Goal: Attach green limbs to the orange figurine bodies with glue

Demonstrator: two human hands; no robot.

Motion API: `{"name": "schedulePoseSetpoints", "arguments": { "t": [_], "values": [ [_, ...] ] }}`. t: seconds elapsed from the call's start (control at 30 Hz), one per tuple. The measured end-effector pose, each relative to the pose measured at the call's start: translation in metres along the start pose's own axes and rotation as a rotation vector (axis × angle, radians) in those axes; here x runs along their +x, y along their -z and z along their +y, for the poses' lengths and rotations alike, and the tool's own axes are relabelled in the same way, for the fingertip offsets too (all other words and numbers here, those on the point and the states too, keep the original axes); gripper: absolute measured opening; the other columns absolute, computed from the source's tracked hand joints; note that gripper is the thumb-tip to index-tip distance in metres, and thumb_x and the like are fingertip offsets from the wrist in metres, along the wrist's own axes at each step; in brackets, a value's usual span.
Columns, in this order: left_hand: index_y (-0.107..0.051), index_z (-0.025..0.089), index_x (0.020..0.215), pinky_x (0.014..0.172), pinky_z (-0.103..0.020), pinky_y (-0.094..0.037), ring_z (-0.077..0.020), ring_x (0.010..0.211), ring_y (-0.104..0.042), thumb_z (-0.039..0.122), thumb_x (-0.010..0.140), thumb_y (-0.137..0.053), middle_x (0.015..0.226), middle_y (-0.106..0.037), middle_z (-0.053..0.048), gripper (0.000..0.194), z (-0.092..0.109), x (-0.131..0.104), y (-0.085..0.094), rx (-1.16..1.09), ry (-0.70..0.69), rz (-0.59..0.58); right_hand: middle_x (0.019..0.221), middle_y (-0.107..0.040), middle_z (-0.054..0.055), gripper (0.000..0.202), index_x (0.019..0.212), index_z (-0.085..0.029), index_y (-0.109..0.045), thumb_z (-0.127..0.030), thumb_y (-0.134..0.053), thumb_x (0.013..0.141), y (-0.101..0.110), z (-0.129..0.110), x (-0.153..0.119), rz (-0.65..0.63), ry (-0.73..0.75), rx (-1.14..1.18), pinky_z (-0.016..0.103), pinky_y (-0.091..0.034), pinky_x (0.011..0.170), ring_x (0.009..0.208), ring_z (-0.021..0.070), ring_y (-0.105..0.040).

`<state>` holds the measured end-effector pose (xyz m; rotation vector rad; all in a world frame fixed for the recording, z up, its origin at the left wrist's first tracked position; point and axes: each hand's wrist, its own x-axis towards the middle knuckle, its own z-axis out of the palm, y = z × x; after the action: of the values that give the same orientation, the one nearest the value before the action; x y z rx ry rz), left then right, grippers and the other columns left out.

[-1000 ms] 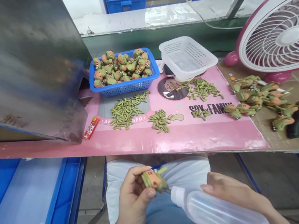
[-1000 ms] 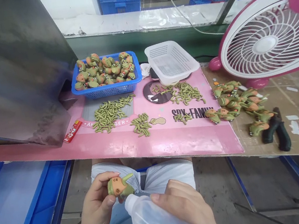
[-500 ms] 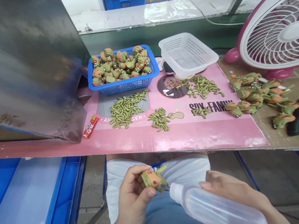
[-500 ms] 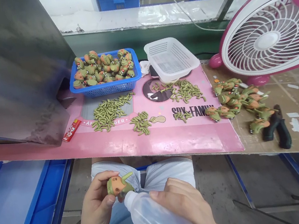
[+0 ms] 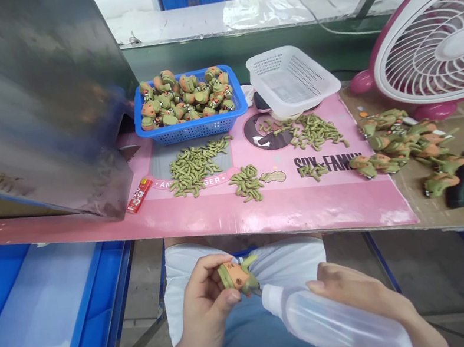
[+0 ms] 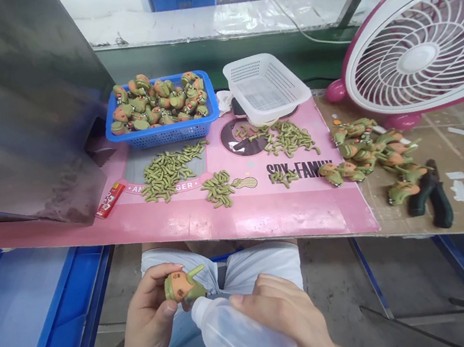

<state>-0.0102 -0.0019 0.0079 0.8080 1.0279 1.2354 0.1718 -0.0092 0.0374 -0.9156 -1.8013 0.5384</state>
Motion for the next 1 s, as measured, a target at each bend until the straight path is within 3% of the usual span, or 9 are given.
{"name": "schedulePoseSetpoints", "arguments": {
  "t": [0.2,0.53,1.0],
  "values": [
    [-0.067,0.024,0.085,0.051,-0.015,-0.045,-0.0083,0.052,-0.053,0.040,0.062,-0.073,0.062,-0.062,0.003,0.029,-0.0017,0.0015,0.0001,0.042,-0.009,0.015,0.060,-0.049,0.003,0.034,0.114,-0.014,-0.050,-0.033,-0.044,0.086,0.0044,0.0001,-0.0029,-0.043,-0.032,0.029,0.031,-0.041,0.043,0.049,0.0174,-0.051],
    [-0.066,0.025,0.087,0.052,-0.016,-0.045,-0.0088,0.052,-0.053,0.040,0.064,-0.072,0.062,-0.062,0.003,0.028,-0.0039,0.0003,0.0013,0.057,-0.010,0.007,0.059,-0.048,0.001,0.033,0.113,-0.016,-0.051,-0.032,-0.046,0.085,0.0010,0.0000,-0.0009,0.000,-0.045,0.010,0.030,-0.040,0.042,0.046,0.0164,-0.049],
    [-0.067,0.024,0.086,0.053,-0.018,-0.047,-0.0102,0.054,-0.056,0.040,0.062,-0.074,0.064,-0.064,0.002,0.029,-0.0028,-0.0009,0.0016,0.087,-0.015,0.026,0.058,-0.053,0.003,0.034,0.115,-0.015,-0.052,-0.029,-0.047,0.084,-0.0006,-0.0020,0.0014,0.068,0.012,-0.070,0.029,-0.041,0.043,0.055,0.0193,-0.056]
  ]
}}
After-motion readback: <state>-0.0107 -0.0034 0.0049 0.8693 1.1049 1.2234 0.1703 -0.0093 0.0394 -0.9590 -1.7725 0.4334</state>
